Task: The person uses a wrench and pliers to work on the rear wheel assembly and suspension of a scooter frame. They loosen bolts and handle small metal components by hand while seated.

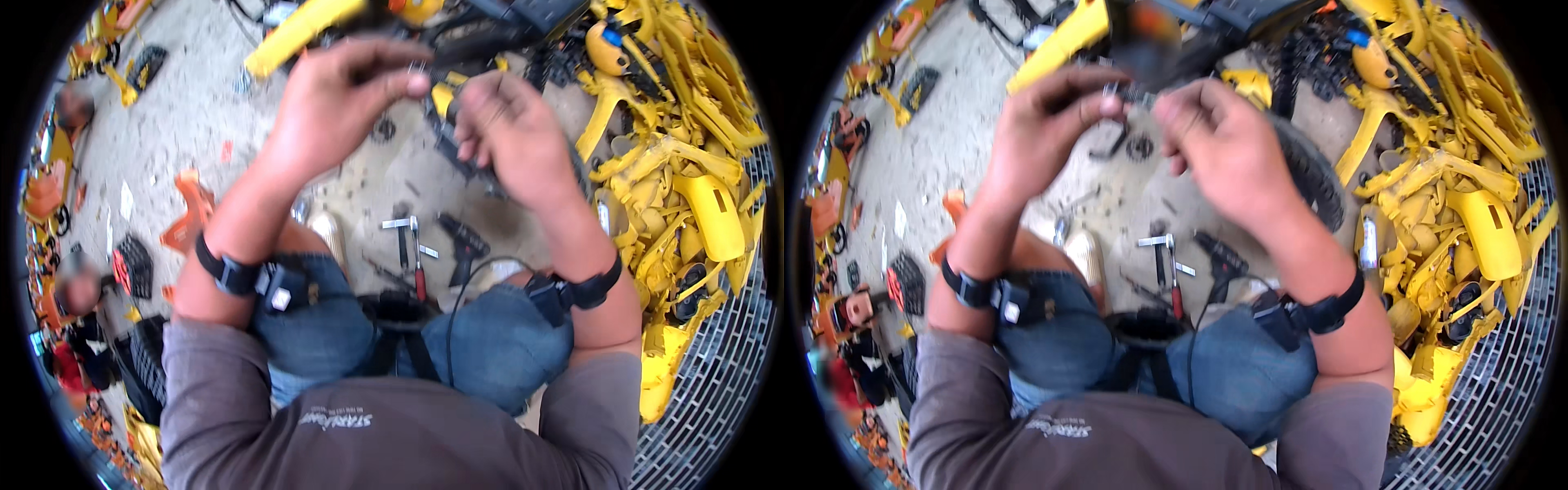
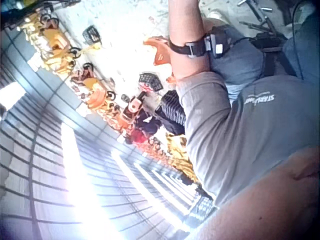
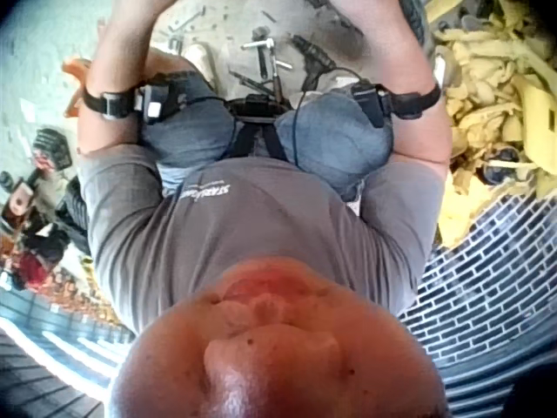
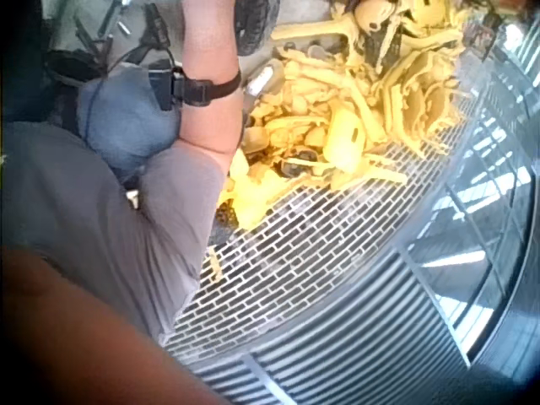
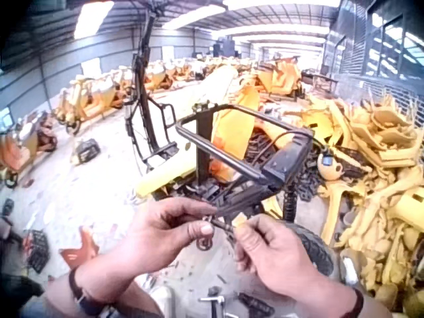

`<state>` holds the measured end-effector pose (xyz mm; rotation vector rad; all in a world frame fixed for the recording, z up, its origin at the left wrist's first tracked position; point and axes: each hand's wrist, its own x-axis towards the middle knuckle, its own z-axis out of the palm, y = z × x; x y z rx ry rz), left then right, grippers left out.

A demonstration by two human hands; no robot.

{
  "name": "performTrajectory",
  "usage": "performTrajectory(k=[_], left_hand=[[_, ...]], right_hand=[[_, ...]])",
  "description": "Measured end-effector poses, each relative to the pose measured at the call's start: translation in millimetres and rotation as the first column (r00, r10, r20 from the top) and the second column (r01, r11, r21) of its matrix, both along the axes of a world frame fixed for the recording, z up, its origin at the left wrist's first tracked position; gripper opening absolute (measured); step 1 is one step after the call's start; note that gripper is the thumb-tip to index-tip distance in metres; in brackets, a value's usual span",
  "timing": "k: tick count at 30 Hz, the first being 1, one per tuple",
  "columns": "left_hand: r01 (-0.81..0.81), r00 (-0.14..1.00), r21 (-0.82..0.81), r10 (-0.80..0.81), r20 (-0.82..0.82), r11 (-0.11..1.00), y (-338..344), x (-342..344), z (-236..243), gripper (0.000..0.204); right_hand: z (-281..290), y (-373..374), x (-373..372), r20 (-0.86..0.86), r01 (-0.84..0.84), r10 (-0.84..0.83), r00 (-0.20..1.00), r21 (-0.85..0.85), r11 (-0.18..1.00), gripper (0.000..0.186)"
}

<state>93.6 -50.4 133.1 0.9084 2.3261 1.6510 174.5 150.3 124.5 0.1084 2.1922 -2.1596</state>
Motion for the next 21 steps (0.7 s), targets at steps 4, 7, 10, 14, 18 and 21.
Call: performTrajectory(k=[4, 7, 10, 14, 18, 21], left_hand=[[0.029, 0.999, 0.113, -0.033, 0.029, 0.993, -0.5, -0.3, -4.7, 0.023], [0.005, 0.962, -0.015, -0.001, 0.274, 1.000, -0.5, 0.1, 14.4, 0.026], [0.010, 0.972, 0.093, -0.032, 0.231, 0.996, 0.5, -1.3, 5.3, 0.025], [0.063, 0.979, 0.169, -0.093, 0.180, 0.984, 0.3, -2.6, -1.6, 0.026], [0.044, 0.978, 0.065, -0.056, 0.202, 0.997, -0.7, 1.9, 8.0, 0.025], [0.044, 0.983, 0.114, -0.064, 0.175, 0.992, 1.4, 0.2, -1.3, 0.025]], right_hand=[[-16.3, -7.6, -0.8, -0.197, 0.070, -0.069, 0.978, -0.005, 0.998, 0.046], [-19.5, -0.3, -3.8, -0.089, 0.008, -0.004, 0.996, 0.042, 0.999, 0.041], [-16.1, 1.5, -4.7, 0.011, 0.009, -0.008, 1.000, -0.060, 0.998, 0.037], [-25.4, -6.7, -4.9, -0.164, 0.073, -0.054, 0.985, 0.111, 0.991, 0.051], [-22.3, 2.6, -6.2, -0.083, 0.042, -0.037, 0.996, 0.061, 0.997, 0.043], [-26.6, -3.4, -4.8, -0.171, 0.042, -0.005, 0.985, 0.213, 0.976, 0.051]])
